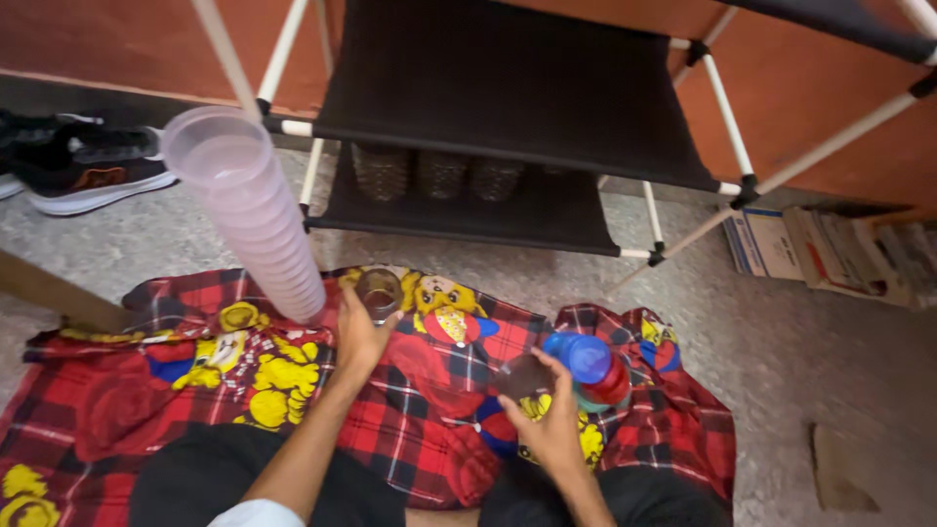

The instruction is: The person sits on a blanket and repeatedly picks up plastic cups from a nearby shelf, separates them, and stacks them on the floor. The person handles red, blue, and clear cups, arranging them into small stacks.

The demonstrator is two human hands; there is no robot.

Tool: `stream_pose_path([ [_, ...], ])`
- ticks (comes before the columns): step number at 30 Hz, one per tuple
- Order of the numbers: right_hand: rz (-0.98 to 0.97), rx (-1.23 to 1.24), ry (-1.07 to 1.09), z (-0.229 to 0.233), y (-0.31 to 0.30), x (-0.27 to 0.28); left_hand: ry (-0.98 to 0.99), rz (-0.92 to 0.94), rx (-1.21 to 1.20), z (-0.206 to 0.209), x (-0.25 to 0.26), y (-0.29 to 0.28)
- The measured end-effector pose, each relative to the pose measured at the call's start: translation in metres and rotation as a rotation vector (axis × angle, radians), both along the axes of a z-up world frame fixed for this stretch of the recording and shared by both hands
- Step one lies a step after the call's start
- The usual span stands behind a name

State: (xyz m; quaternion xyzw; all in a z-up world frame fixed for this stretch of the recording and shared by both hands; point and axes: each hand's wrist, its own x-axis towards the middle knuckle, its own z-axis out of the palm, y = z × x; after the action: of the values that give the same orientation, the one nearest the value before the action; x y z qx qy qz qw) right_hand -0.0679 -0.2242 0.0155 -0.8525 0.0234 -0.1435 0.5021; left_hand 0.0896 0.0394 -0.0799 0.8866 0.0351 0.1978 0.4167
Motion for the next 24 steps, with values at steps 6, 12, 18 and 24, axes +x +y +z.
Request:
stream_pose_path([
  [6,-0.178,-0.338,-0.194,0.011,-0.111,-0.008,-0.012,-0.312,0.185,0.063,-0.053,-0.015],
  [12,-0.376,-0.012,0.248,-0.037,-0.252,-0.042,0.275,-0.841,0.333,0.075,-0.101,-0.015],
  [18,-0.032,0.090,0.527,-0.079,-0.300,-0.027,0.480,-0.983,0.638,0.047,-0.095,-0.021],
  [24,0.065,0.152,0.632,-0.093,-0.293,0.002,0.616,-1.019,0.752,0.036,-0.094,-0.029],
])
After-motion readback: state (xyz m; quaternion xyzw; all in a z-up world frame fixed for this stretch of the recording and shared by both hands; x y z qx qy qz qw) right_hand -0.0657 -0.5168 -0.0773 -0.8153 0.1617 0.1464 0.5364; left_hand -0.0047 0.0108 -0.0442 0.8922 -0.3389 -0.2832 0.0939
